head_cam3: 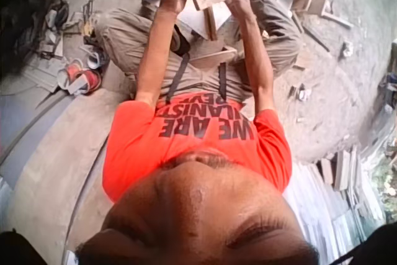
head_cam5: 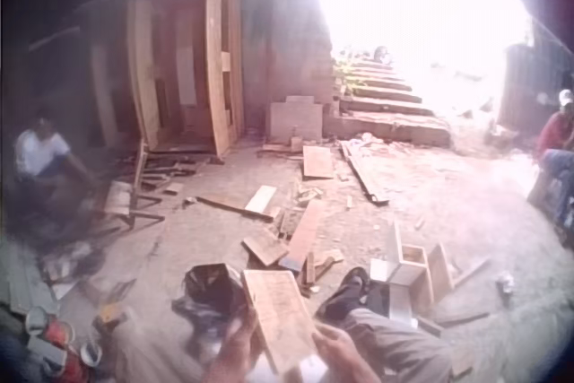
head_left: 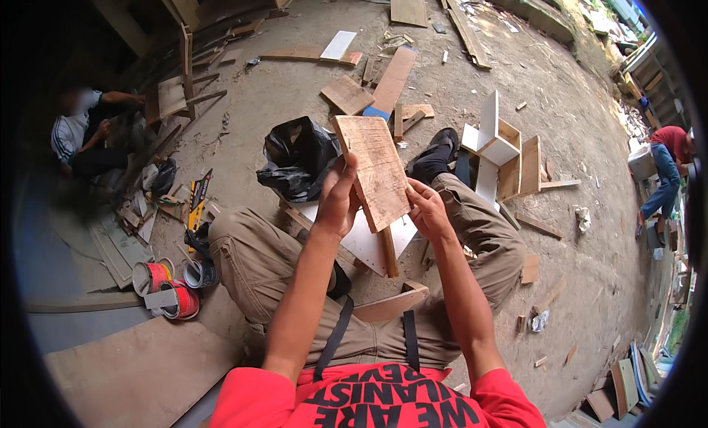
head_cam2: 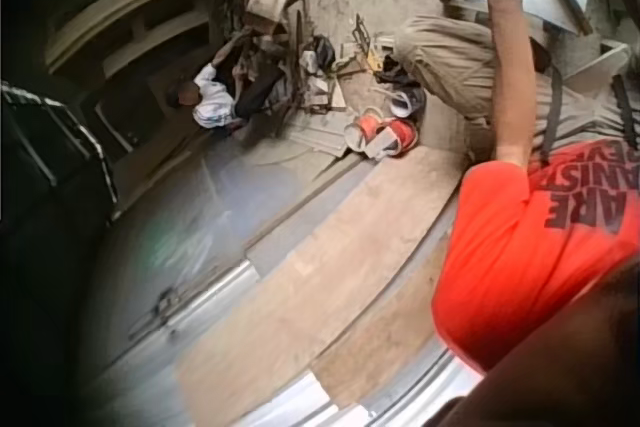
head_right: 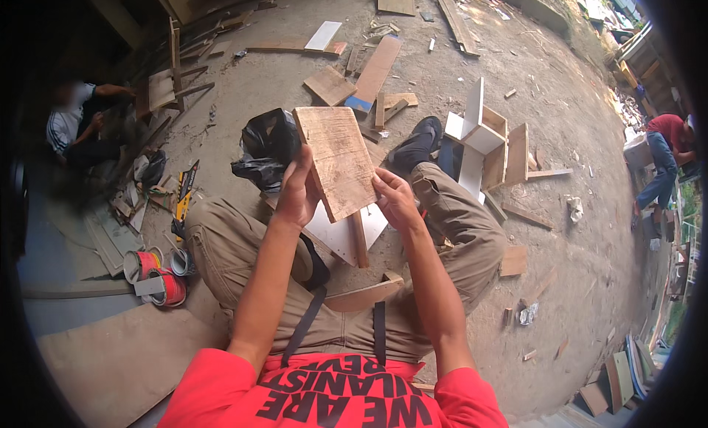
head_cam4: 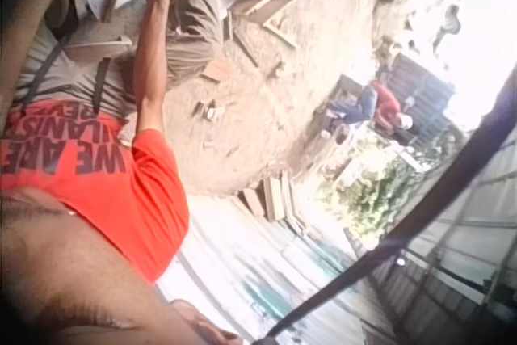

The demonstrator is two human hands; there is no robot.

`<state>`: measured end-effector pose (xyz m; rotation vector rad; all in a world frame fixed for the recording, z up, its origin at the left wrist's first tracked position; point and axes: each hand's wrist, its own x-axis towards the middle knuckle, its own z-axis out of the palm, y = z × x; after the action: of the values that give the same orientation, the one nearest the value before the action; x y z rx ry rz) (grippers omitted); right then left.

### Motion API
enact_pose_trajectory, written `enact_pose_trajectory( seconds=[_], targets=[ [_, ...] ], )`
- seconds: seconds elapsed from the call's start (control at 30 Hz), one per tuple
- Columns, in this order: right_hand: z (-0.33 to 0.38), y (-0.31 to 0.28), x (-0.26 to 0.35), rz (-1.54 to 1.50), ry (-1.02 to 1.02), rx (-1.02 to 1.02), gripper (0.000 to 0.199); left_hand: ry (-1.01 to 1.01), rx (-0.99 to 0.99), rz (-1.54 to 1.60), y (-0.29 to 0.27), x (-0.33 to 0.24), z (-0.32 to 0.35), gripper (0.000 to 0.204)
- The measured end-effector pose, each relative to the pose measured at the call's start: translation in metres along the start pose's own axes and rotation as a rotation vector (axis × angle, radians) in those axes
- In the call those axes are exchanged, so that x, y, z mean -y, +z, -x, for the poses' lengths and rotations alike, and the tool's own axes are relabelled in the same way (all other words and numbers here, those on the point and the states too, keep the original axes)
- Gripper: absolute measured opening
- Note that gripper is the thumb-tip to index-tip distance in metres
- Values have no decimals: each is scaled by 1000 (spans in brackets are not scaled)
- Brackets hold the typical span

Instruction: The person sits on the floor and uses a hammer to repeatedly strike a small wooden board placed on a white surface. The person adjusts the board's position and orientation between strikes, continuing the hammering throughout the clip.

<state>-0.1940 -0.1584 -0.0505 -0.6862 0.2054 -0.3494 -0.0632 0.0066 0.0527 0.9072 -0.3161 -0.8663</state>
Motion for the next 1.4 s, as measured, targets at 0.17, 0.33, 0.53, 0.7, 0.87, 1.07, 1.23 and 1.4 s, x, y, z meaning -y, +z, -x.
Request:
enact_pose_trajectory(
  seconds=[0.17, 0.33, 0.53, 0.7, 0.87, 1.07, 1.23, 1.4],
  targets=[
    [4, -12, -9, -64, -85, -66, 43, -44, -95, 302, -56, 8, 25, 109],
    [1, -25, 13, -125, -133, -63, 39, -2, 37, 566, -65, -5, 35, 106],
    [2, -33, 18, -58, -144, -93, 31, 21, 158, 634, -52, -18, 35, 103],
    [5, -30, 20, -33, -216, -128, 29, 32, 186, 609, -48, -22, 34, 101],
    [9, -3, 33, 119, -370, -219, 28, 27, 217, 616, -48, -23, 33, 103],
    [25, 76, 30, 760, -702, -396, 21, -29, 77, 282, -35, -14, 27, 105],
    [29, 109, -3, 1350, -990, -311, 36, 53, 72, 237, -13, 15, 30, 84],
    [30, 112, -36, 1513, -1034, -188, 40, 117, -80, 153, -8, 48, 40, 63]
  ],
)
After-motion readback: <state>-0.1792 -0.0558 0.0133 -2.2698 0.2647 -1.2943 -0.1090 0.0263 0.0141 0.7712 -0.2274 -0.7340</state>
